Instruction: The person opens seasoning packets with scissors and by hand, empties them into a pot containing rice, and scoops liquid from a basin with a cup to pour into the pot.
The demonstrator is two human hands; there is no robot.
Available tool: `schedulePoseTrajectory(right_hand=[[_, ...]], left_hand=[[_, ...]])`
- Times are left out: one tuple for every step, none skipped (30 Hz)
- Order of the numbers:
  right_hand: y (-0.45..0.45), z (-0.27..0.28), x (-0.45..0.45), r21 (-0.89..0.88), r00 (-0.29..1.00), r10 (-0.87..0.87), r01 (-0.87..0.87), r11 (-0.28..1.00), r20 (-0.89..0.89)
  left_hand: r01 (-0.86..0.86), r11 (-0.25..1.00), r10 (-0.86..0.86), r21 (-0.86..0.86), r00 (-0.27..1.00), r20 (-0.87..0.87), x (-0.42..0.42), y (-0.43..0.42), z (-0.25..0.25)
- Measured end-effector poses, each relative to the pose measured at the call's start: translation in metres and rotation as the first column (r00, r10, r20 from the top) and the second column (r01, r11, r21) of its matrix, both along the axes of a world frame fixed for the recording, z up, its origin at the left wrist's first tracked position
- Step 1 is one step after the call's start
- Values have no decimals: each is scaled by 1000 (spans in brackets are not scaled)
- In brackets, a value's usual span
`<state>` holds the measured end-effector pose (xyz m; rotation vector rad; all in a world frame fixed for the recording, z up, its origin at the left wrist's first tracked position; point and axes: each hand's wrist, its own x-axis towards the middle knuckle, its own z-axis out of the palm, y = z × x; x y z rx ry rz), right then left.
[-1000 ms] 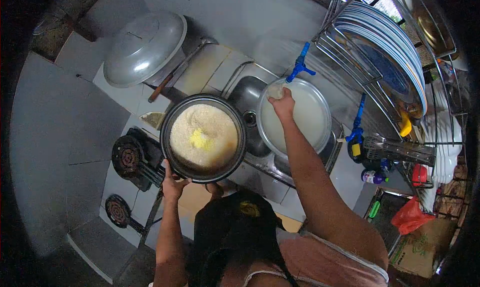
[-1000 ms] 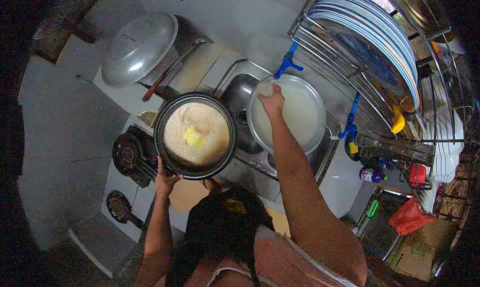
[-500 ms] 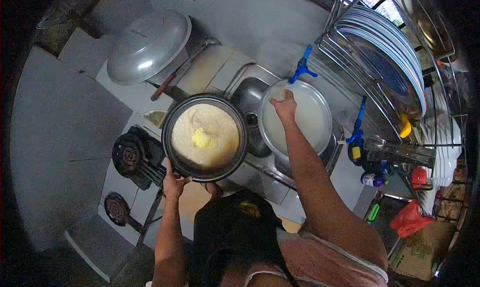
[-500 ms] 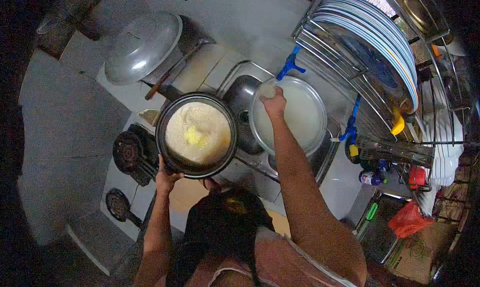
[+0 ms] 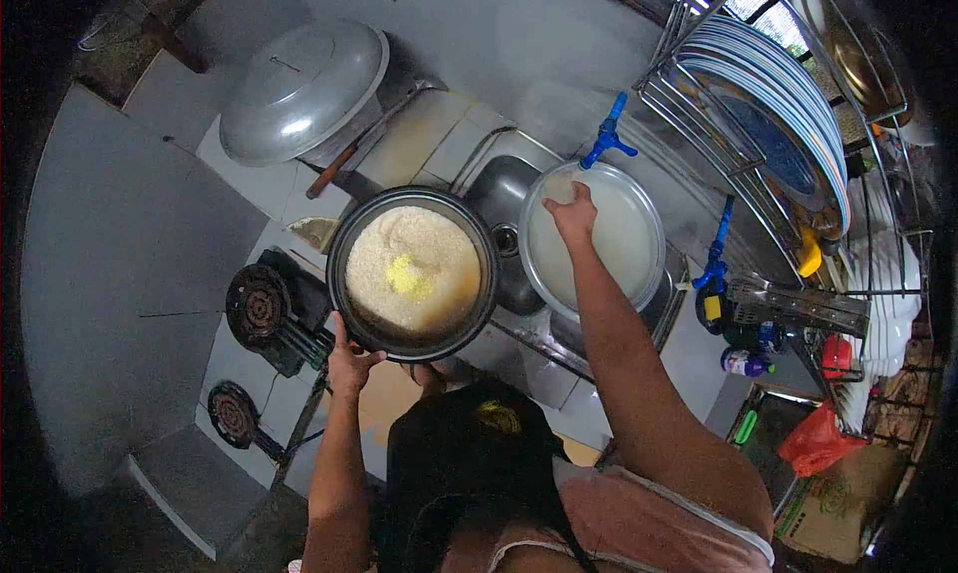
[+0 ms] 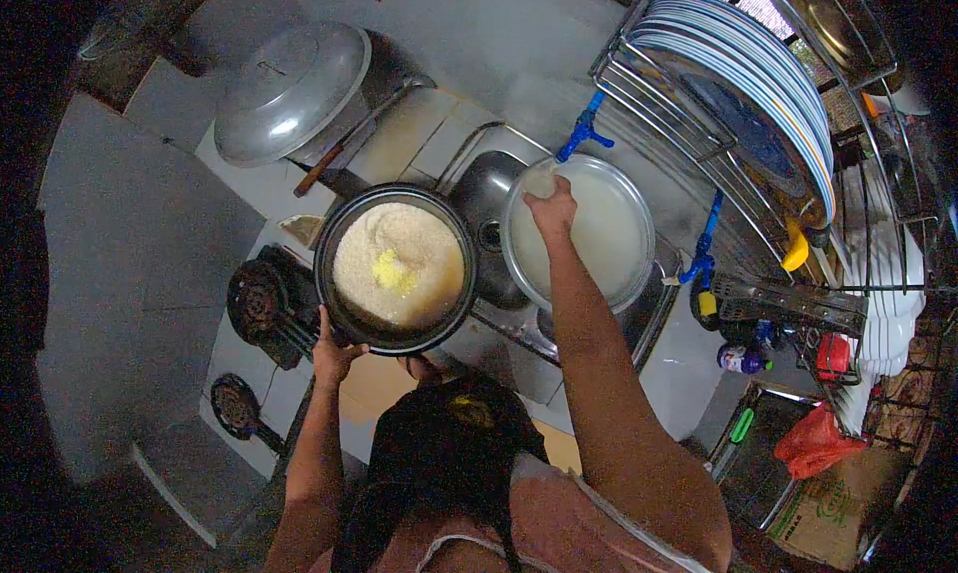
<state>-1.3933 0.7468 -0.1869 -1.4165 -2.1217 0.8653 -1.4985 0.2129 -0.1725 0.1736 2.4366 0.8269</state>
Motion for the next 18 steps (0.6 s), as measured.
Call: schedulePoseTrajectory(right_hand=[[0, 0, 1, -7, 1000, 12, -12, 1000, -15], [1, 0, 2, -14, 999, 23, -23, 1000, -30], [1, -1, 3, -13, 999, 23, -24, 1000, -30], [1, 0, 3, -10, 999, 25, -25, 1000, -25], [2, -1, 3, -8, 999, 27, -27, 1000, -18], [2, -1, 3, -8, 999, 28, -28, 1000, -19], [2, -2, 3, 25, 999, 28, -28, 999, -20], [2, -3, 3, 57, 999, 29, -27, 998, -21], [3, -3, 3, 58, 999, 30, -28, 998, -21], [2, -2, 4, 27, 999, 27, -26, 999, -39], [1, -1, 4, -4, 998, 24, -25, 1000, -57], [0, 0, 4, -4, 998, 27, -28, 1000, -56], [-2, 3, 5, -1, 999, 17, -17, 1000, -34], [-6, 5, 6, 2, 1000, 7, -7, 1000, -13], [-10, 7, 6, 1, 1000, 15, -15, 1000, -13], [-13, 4, 7, 12, 998, 43, -42, 999, -52], [-19, 5, 7, 23, 993, 74, -73, 997, -91], [-25, 5, 7, 16, 992, 93, -92, 996, -89]], left_hand=[[10, 1000, -10, -10, 1000, -14, 0, -1, -3], [20, 1000, -20, -20, 999, -28, 0, -1, -2], [19, 1000, -20, -20, 999, -29, 0, -4, -9], [8, 998, -5, 62, 999, -39, -1, -11, -27], [1, 995, 4, 104, 999, -45, -1, -13, -30], [-5, 989, 12, 144, 999, -49, -1, -15, -32], [-5, 994, 10, 112, 999, -45, 1, -11, -21], [-6, 997, 9, 79, 999, -40, 2, -6, -11], [-7, 997, 10, 80, 999, -40, 3, -2, -1], [0, 999, 2, 33, 999, -52, 4, 2, 5], [6, 1000, -6, -13, 998, -65, 4, 3, 9], [3, 1000, -3, -13, 998, -64, 3, 3, 7], [-8, 999, 10, 53, 1000, -27, 2, 3, 5], [-23, 993, 22, 117, 1000, 10, 2, 2, 4], [-31, 993, 30, 116, 999, 11, 1, -1, 3], [-7, 998, 6, 60, 1000, 23, 1, 5, 15], [15, 1000, -15, 2, 999, 38, 0, 8, 22], [-5, 1000, 5, -4, 999, 40, 0, 7, 16]])
